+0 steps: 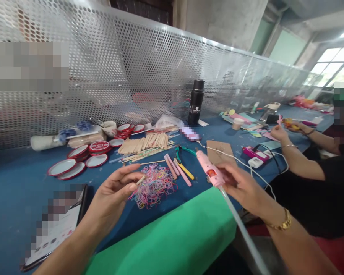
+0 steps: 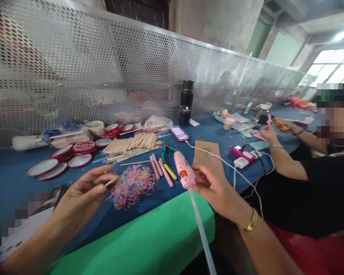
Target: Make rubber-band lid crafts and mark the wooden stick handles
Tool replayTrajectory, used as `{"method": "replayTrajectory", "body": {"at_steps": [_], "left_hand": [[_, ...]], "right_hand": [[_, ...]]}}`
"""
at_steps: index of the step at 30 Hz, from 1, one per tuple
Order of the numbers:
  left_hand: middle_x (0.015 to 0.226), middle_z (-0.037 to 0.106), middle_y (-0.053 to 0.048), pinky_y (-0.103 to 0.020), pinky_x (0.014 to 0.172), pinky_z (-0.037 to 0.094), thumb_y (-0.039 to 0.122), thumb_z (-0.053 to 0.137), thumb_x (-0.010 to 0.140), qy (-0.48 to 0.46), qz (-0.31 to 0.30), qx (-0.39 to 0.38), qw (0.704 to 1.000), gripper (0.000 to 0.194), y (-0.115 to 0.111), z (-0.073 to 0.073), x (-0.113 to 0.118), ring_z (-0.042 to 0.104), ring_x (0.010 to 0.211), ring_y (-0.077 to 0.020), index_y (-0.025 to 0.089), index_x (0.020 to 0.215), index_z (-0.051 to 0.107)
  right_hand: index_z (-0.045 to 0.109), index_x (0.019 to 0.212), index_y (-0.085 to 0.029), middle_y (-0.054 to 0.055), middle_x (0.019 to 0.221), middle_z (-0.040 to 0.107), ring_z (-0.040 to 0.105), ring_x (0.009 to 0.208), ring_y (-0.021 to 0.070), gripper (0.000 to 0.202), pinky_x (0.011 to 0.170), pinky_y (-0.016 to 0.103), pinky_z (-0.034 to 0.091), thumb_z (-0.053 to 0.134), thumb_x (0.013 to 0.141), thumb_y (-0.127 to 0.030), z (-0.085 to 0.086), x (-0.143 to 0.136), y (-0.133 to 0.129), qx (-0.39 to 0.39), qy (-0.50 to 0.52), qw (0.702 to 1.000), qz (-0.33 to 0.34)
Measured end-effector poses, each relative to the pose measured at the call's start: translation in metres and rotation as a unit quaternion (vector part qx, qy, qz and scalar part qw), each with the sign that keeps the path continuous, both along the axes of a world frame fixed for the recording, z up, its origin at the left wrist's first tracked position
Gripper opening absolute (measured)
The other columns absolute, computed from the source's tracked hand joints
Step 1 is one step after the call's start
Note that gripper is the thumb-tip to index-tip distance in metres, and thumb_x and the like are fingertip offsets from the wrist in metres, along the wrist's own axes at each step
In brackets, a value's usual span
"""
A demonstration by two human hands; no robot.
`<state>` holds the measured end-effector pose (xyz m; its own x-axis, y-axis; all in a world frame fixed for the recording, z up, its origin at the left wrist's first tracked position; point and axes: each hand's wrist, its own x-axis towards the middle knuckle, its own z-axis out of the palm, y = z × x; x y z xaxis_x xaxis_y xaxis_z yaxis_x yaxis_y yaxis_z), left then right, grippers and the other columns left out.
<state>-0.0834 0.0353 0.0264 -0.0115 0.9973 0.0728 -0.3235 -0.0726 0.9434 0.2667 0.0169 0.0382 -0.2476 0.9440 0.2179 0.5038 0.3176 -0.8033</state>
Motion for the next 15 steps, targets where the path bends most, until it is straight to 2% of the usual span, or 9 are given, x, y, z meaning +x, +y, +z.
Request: {"method": "replayTrajectory", "body": {"at_steps": [2,4,7,10,15], "left_hand": [[0.084,0.082,0.000,-0.015,0.071,0.058,0.032,0.098,0.057,-0.007,0.005,0.003,1.000,0.047,0.000,-0.001,-0.001,0.073,0.078,-0.0130,0.028,0.101,0.082],[0.085,0.082,-0.001,-0.016,0.074,0.059,0.032,0.098,0.058,-0.015,0.008,0.010,1.000,0.047,0.001,0.000,-0.002,0.073,0.081,-0.0136,0.027,0.102,0.082],[0.086,0.082,-0.001,-0.016,0.077,0.058,0.032,0.098,0.059,-0.029,0.013,0.020,0.999,0.047,0.002,0.000,-0.003,0.073,0.082,-0.0128,0.026,0.103,0.082],[0.086,0.082,-0.001,-0.016,0.076,0.058,0.033,0.098,0.059,-0.041,0.023,0.025,0.999,0.048,0.004,0.001,-0.004,0.072,0.079,-0.0116,0.026,0.103,0.082],[0.084,0.082,-0.001,-0.015,0.075,0.058,0.032,0.099,0.056,-0.049,0.035,0.018,0.998,0.049,0.004,0.001,-0.003,0.072,0.079,-0.0113,0.025,0.102,0.082]], "right_hand": [[0.063,0.121,-0.022,0.011,0.124,0.065,0.060,0.114,0.0294,0.031,0.099,0.046,0.046,0.063,0.092,-0.034,-0.005,0.022,0.012,0.073,-0.104,0.991,-0.049],[0.063,0.123,-0.021,0.014,0.127,0.064,0.058,0.119,0.0318,0.032,0.104,0.049,0.043,0.058,0.092,-0.028,-0.016,0.043,0.024,0.106,-0.185,0.974,-0.081],[0.068,0.118,-0.016,0.016,0.121,0.066,0.061,0.114,0.0335,0.032,0.099,0.049,0.047,0.057,0.090,-0.027,-0.039,0.065,0.039,0.095,-0.264,0.954,-0.104],[0.068,0.119,-0.014,0.017,0.117,0.068,0.063,0.111,0.0337,0.034,0.099,0.048,0.048,0.056,0.090,-0.028,-0.056,0.076,0.049,0.071,-0.314,0.940,-0.110],[0.065,0.128,-0.017,0.016,0.130,0.065,0.061,0.121,0.0334,0.042,0.105,0.049,0.046,0.055,0.090,-0.028,-0.057,0.078,0.047,0.071,-0.353,0.930,-0.079]]}}
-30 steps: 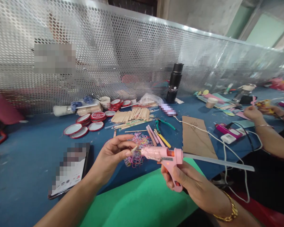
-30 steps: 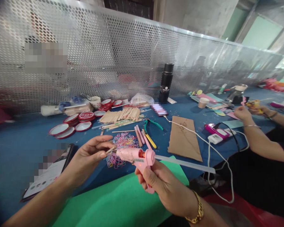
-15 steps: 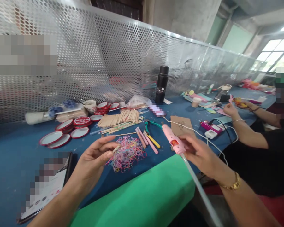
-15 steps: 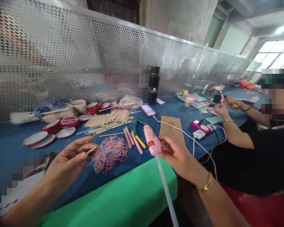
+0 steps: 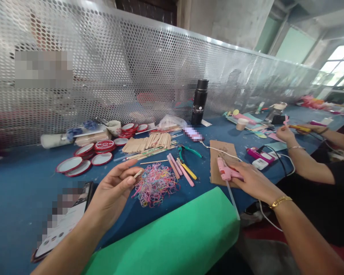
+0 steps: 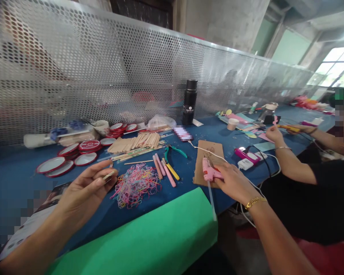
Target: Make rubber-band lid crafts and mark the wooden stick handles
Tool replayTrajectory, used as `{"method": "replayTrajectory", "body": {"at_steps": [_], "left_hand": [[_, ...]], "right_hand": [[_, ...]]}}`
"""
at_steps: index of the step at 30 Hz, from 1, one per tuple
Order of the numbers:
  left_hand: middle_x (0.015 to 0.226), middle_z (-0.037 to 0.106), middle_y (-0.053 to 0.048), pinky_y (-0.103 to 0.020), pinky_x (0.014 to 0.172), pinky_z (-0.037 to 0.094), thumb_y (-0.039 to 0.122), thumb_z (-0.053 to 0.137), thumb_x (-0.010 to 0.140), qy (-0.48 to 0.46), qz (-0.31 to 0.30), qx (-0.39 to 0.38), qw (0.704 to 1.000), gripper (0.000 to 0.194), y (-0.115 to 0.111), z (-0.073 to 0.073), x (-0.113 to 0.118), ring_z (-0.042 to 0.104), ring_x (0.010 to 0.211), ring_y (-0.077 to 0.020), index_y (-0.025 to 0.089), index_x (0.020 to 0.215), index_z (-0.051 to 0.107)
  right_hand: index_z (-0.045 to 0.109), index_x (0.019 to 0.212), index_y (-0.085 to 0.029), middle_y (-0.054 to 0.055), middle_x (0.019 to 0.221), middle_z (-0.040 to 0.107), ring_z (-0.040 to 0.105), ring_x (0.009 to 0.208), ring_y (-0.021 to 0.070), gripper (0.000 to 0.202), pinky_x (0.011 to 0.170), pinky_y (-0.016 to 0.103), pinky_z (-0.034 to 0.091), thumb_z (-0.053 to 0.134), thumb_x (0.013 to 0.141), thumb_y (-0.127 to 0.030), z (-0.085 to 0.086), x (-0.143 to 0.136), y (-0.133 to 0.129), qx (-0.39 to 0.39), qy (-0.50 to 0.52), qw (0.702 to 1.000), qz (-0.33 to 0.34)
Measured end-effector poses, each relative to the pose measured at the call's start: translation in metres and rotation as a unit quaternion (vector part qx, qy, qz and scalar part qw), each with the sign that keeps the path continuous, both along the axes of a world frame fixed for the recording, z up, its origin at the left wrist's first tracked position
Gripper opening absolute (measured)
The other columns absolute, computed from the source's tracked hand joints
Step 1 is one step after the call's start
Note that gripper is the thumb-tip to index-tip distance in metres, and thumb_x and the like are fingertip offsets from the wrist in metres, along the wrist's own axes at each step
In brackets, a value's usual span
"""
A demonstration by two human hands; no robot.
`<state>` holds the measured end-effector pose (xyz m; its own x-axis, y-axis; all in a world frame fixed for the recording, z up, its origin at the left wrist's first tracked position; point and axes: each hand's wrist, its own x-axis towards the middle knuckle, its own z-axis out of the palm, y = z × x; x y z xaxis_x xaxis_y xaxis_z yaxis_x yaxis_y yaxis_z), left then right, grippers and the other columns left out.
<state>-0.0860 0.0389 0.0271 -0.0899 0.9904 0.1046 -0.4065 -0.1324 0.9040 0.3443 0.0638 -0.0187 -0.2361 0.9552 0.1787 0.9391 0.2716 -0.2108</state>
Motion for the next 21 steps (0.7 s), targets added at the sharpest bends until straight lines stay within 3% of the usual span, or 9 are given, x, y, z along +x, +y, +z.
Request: {"method": "replayTrajectory", "body": {"at_steps": [5,9,12,17,21], "left_hand": [[0.083,0.082,-0.001,-0.016,0.074,0.059,0.031,0.099,0.056,-0.004,0.007,0.002,1.000,0.049,0.000,0.002,0.000,0.073,0.078,-0.0117,0.024,0.101,0.082],[0.080,0.082,0.001,-0.019,0.076,0.060,0.029,0.099,0.055,-0.037,0.051,0.041,0.997,0.048,0.005,0.013,-0.009,0.072,0.077,-0.0121,0.024,0.099,0.081],[0.080,0.080,0.003,-0.017,0.069,0.059,0.023,0.095,0.063,-0.057,0.073,0.079,0.993,0.039,0.007,0.024,-0.020,0.070,0.077,-0.0115,0.023,0.100,0.080],[0.083,0.078,0.006,-0.018,0.070,0.056,0.016,0.082,0.080,-0.044,0.098,0.085,0.991,0.026,0.005,0.035,-0.031,0.069,0.080,-0.0111,0.026,0.104,0.078],[0.084,0.079,0.006,-0.018,0.071,0.056,0.019,0.087,0.076,-0.036,0.103,0.095,0.989,0.029,0.006,0.034,-0.034,0.070,0.081,-0.0111,0.026,0.102,0.078]], "right_hand": [[0.055,0.141,-0.015,0.019,0.140,0.058,0.056,0.127,0.0402,0.056,0.106,0.060,0.046,0.060,0.088,-0.034,0.019,-0.020,-0.012,0.080,-0.011,0.997,-0.013],[0.062,0.129,-0.019,0.014,0.128,0.066,0.061,0.121,0.0329,0.037,0.105,0.054,0.048,0.057,0.095,-0.033,0.044,-0.060,-0.015,0.159,0.072,0.983,0.063],[0.065,0.123,-0.025,0.009,0.122,0.069,0.064,0.115,0.0269,0.027,0.101,0.048,0.051,0.058,0.098,-0.030,0.065,-0.102,-0.014,0.166,0.137,0.968,0.129],[0.068,0.104,-0.021,0.004,0.104,0.075,0.066,0.103,0.0228,0.012,0.096,0.040,0.050,0.068,0.094,-0.029,0.086,-0.186,0.001,0.124,0.171,0.949,0.235],[0.067,0.109,-0.015,0.009,0.103,0.075,0.066,0.101,0.0276,0.044,0.089,0.041,0.051,0.076,0.084,-0.050,0.081,-0.257,0.020,0.071,0.088,0.957,0.268]]}}
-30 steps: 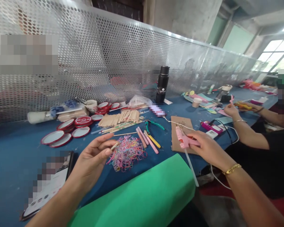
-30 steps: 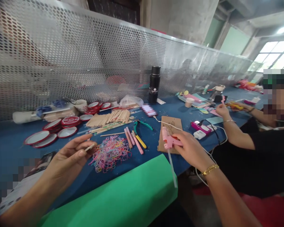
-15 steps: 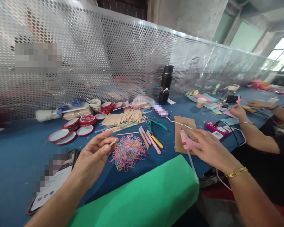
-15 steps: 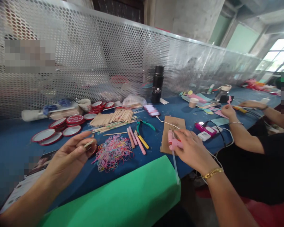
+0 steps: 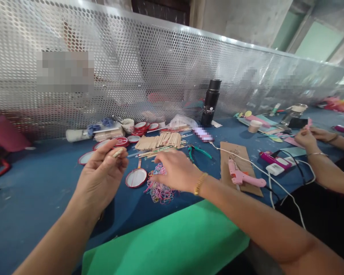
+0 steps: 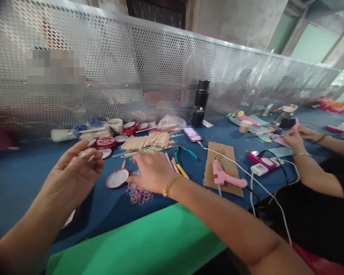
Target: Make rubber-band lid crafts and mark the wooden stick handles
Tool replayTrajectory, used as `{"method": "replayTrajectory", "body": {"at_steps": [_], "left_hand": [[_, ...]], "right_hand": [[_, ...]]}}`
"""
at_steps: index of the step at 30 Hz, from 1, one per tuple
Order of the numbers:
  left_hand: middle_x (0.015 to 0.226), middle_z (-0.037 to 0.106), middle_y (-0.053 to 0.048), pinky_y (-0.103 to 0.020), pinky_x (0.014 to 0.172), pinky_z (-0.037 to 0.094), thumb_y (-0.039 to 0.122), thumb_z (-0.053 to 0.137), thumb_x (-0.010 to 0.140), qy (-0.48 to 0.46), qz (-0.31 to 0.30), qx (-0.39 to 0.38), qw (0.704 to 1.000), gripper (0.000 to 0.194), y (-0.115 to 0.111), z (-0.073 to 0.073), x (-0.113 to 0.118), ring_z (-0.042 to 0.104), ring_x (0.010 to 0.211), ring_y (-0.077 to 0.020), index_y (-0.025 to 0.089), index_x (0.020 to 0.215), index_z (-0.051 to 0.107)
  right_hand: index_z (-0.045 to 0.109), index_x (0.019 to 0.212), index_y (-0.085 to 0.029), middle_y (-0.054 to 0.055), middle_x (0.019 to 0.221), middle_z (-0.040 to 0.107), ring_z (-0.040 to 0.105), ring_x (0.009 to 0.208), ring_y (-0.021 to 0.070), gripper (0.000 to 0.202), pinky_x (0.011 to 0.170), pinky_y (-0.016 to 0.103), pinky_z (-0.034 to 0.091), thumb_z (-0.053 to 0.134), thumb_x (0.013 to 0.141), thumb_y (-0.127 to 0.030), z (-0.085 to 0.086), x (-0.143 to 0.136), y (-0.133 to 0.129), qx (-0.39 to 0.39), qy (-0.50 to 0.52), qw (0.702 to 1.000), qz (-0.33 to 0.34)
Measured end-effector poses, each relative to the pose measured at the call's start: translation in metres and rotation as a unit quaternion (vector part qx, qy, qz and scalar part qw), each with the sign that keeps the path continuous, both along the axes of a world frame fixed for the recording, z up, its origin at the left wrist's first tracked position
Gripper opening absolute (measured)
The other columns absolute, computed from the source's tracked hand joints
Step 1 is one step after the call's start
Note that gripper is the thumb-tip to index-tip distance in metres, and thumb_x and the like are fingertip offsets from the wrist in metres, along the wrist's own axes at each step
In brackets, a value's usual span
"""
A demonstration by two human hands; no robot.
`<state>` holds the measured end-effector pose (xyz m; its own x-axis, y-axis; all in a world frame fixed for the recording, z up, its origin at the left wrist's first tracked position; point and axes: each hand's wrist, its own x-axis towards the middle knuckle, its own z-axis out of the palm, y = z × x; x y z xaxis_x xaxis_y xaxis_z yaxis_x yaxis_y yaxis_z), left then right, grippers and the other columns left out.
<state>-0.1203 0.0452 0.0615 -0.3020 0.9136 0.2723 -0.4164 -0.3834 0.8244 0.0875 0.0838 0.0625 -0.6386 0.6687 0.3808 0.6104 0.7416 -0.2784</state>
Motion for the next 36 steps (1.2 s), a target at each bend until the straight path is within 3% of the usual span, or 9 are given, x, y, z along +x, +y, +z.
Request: {"method": "replayTrajectory", "body": {"at_steps": [2,5,11,14,18,22,25,30,36], "left_hand": [[0.084,0.080,0.005,-0.017,0.072,0.056,0.020,0.091,0.070,-0.007,-0.003,0.008,1.000,0.036,0.002,-0.002,-0.003,0.070,0.082,-0.0106,0.024,0.103,0.077],[0.083,0.080,0.003,-0.016,0.072,0.057,0.023,0.096,0.062,-0.015,-0.014,0.013,1.000,0.047,0.003,-0.005,-0.006,0.071,0.080,-0.0103,0.022,0.105,0.078],[0.085,0.081,0.001,-0.015,0.073,0.058,0.027,0.099,0.055,-0.012,-0.030,0.005,0.999,0.054,0.001,-0.007,-0.002,0.072,0.081,-0.0099,0.022,0.105,0.079],[0.085,0.081,0.001,-0.015,0.073,0.058,0.027,0.100,0.055,-0.005,-0.046,0.001,0.999,0.053,-0.001,-0.009,0.000,0.072,0.079,-0.0094,0.022,0.104,0.080],[0.086,0.082,0.001,-0.014,0.073,0.058,0.028,0.098,0.059,0.006,-0.068,-0.013,0.998,0.051,-0.004,-0.013,0.004,0.072,0.077,-0.0088,0.025,0.107,0.080],[0.088,0.082,0.001,-0.015,0.076,0.057,0.027,0.098,0.060,0.005,-0.089,-0.035,0.995,0.049,-0.005,-0.019,0.011,0.073,0.080,-0.0089,0.026,0.105,0.080],[0.087,0.082,0.000,-0.015,0.076,0.057,0.027,0.097,0.061,-0.002,-0.101,-0.059,0.993,0.045,-0.007,-0.026,0.019,0.073,0.081,-0.0101,0.026,0.103,0.081],[0.088,0.083,-0.002,-0.016,0.074,0.055,0.026,0.095,0.064,0.013,-0.153,-0.082,0.985,0.043,-0.011,-0.035,0.030,0.074,0.080,-0.0114,0.024,0.104,0.081],[0.090,0.083,-0.002,-0.019,0.074,0.056,0.026,0.095,0.065,0.024,-0.160,-0.087,0.983,0.040,-0.012,-0.036,0.032,0.074,0.080,-0.0136,0.024,0.103,0.081]], "right_hand": [[0.068,0.108,-0.013,0.013,0.104,0.075,0.066,0.101,0.0322,0.058,0.085,0.045,0.052,0.070,0.082,-0.065,-0.006,-0.030,0.005,-0.004,-0.059,0.998,-0.012],[0.071,0.107,-0.015,0.017,0.111,0.073,0.062,0.110,0.0345,0.071,0.093,0.048,0.048,0.058,0.080,-0.079,-0.013,-0.064,0.006,-0.009,-0.107,0.994,-0.036],[0.073,0.106,-0.016,0.018,0.114,0.073,0.059,0.117,0.0360,0.069,0.098,0.050,0.043,0.062,0.075,-0.076,-0.021,-0.092,0.003,-0.038,-0.180,0.981,-0.057],[0.072,0.104,-0.017,0.016,0.111,0.073,0.062,0.111,0.0348,0.060,0.095,0.049,0.045,0.066,0.073,-0.068,-0.019,-0.081,0.004,-0.036,-0.160,0.985,-0.054],[0.068,0.106,-0.016,0.014,0.109,0.072,0.063,0.107,0.0342,0.051,0.091,0.048,0.049,0.071,0.073,-0.055,-0.011,-0.035,-0.003,0.004,-0.050,0.996,-0.080],[0.059,0.122,-0.019,0.013,0.119,0.067,0.059,0.115,0.0317,0.048,0.103,0.051,0.045,0.069,0.081,-0.042,-0.016,0.018,-0.033,0.036,0.110,0.987,-0.114],[0.046,0.139,-0.016,0.016,0.133,0.060,0.052,0.128,0.0321,0.063,0.111,0.053,0.042,0.069,0.082,-0.033,-0.031,0.041,-0.065,0.078,0.186,0.976,-0.087],[0.037,0.148,-0.016,0.016,0.137,0.055,0.049,0.131,0.0330,0.074,0.111,0.054,0.041,0.069,0.082,-0.025,-0.055,0.047,-0.096,0.080,0.181,0.979,-0.049],[0.040,0.147,-0.014,0.016,0.135,0.056,0.050,0.127,0.0328,0.072,0.109,0.054,0.040,0.069,0.081,-0.021,-0.068,0.045,-0.095,0.087,0.168,0.981,-0.040]]}}
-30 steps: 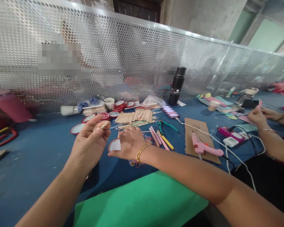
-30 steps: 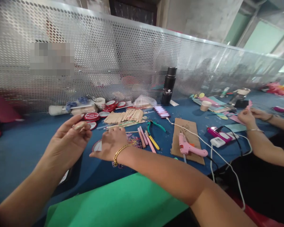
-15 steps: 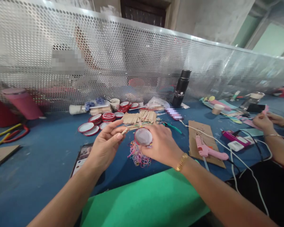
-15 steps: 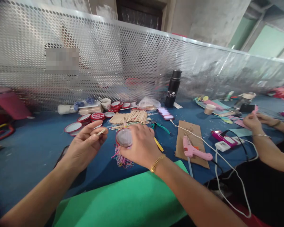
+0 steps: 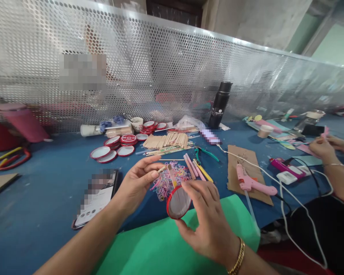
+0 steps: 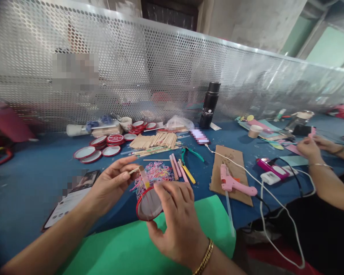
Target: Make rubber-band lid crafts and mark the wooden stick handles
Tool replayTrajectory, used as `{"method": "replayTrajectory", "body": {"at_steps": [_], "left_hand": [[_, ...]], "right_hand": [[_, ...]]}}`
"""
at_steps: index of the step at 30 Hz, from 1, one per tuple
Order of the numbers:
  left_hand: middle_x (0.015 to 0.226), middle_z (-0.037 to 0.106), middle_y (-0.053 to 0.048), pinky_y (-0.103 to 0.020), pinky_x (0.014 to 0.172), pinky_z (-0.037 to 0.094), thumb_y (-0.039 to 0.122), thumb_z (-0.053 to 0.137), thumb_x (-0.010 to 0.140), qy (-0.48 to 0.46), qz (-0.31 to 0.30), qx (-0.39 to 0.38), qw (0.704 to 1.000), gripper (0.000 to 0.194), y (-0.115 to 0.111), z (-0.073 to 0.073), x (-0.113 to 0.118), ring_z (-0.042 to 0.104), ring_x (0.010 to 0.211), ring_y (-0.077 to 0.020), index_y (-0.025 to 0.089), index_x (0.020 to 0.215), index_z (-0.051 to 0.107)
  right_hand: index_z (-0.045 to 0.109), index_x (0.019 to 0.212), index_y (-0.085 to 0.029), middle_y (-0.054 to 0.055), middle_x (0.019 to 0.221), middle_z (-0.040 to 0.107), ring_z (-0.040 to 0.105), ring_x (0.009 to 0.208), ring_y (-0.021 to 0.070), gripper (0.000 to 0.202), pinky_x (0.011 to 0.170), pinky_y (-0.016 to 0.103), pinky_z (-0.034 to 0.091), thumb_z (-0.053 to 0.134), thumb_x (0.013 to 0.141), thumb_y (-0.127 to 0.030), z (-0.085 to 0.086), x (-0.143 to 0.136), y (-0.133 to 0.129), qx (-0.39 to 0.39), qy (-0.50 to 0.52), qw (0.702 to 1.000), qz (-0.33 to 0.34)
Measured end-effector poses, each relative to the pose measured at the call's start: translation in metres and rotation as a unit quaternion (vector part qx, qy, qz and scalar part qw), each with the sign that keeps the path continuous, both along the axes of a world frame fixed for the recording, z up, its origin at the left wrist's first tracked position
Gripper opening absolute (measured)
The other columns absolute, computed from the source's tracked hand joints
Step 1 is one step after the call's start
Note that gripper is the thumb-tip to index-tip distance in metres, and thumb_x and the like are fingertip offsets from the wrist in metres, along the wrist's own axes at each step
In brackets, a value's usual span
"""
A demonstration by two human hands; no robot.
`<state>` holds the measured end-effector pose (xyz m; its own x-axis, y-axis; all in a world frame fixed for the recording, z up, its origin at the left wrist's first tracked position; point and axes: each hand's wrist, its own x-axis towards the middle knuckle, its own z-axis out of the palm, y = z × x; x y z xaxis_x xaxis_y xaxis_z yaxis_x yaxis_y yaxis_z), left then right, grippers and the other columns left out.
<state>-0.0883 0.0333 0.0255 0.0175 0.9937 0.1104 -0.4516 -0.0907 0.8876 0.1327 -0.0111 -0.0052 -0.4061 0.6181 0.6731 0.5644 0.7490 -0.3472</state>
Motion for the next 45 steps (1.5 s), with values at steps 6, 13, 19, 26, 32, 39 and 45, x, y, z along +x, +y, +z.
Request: {"method": "replayTrajectory", "body": {"at_steps": [6,13,19,26,32,39,45], "left_hand": [[0.089,0.082,-0.002,-0.020,0.074,0.055,0.027,0.095,0.065,0.014,0.002,-0.003,1.000,0.041,0.0000,-0.0024,-0.0001,0.072,0.079,-0.0135,0.024,0.103,0.081],[0.089,0.082,-0.003,-0.020,0.074,0.055,0.028,0.096,0.064,0.020,-0.001,-0.009,1.000,0.042,-0.0004,-0.0035,0.0007,0.072,0.080,-0.0138,0.024,0.102,0.081],[0.089,0.081,-0.002,-0.020,0.073,0.054,0.025,0.095,0.065,0.015,-0.007,-0.004,1.000,0.041,-0.0016,-0.0015,0.0024,0.071,0.078,-0.0136,0.024,0.103,0.081],[0.089,0.081,-0.003,-0.021,0.072,0.053,0.023,0.093,0.067,0.022,-0.005,0.001,1.000,0.039,-0.0019,-0.0025,0.0011,0.071,0.078,-0.0145,0.023,0.103,0.081],[0.089,0.081,-0.003,-0.021,0.071,0.055,0.025,0.095,0.064,0.028,-0.003,-0.002,1.000,0.041,-0.0015,-0.0027,0.0013,0.070,0.077,-0.0139,0.024,0.103,0.081],[0.089,0.081,-0.003,-0.022,0.071,0.056,0.023,0.093,0.066,0.028,-0.007,0.000,1.000,0.038,-0.0014,-0.0028,0.0013,0.071,0.078,-0.0147,0.024,0.103,0.081],[0.089,0.081,-0.003,-0.020,0.072,0.056,0.024,0.094,0.065,0.027,-0.009,-0.003,1.000,0.040,-0.0019,-0.0031,0.0007,0.071,0.078,-0.0140,0.024,0.103,0.081]], "right_hand": [[0.041,0.147,-0.014,0.016,0.134,0.056,0.050,0.125,0.0327,0.073,0.109,0.054,0.038,0.070,0.080,-0.021,-0.0064,-0.0004,0.0014,-0.004,-0.005,1.000,0.011],[0.040,0.147,-0.016,0.015,0.135,0.056,0.050,0.125,0.0328,0.074,0.109,0.055,0.038,0.069,0.080,-0.021,-0.0088,-0.0005,0.0035,-0.014,-0.009,1.000,0.020],[0.039,0.148,-0.017,0.015,0.134,0.058,0.051,0.125,0.0332,0.074,0.108,0.056,0.039,0.068,0.080,-0.022,-0.0089,-0.0014,0.0034,-0.016,-0.016,1.000,0.020],[0.040,0.148,-0.016,0.015,0.134,0.057,0.050,0.125,0.0334,0.075,0.109,0.056,0.039,0.069,0.079,-0.022,-0.0085,-0.0010,0.0024,-0.020,-0.021,0.999,0.020],[0.041,0.148,-0.016,0.015,0.134,0.057,0.050,0.124,0.0333,0.073,0.108,0.056,0.038,0.068,0.080,-0.022,-0.0076,-0.0014,0.0034,-0.027,-0.027,0.999,0.026],[0.042,0.146,-0.017,0.015,0.132,0.058,0.051,0.123,0.0336,0.071,0.108,0.057,0.039,0.068,0.081,-0.023,-0.0076,-0.0017,0.0029,-0.021,-0.029,0.999,0.020],[0.043,0.146,-0.016,0.015,0.132,0.058,0.051,0.123,0.0332,0.071,0.108,0.055,0.039,0.069,0.080,-0.023,-0.0074,-0.0020,0.0036,-0.022,-0.028,0.999,0.020]]}}
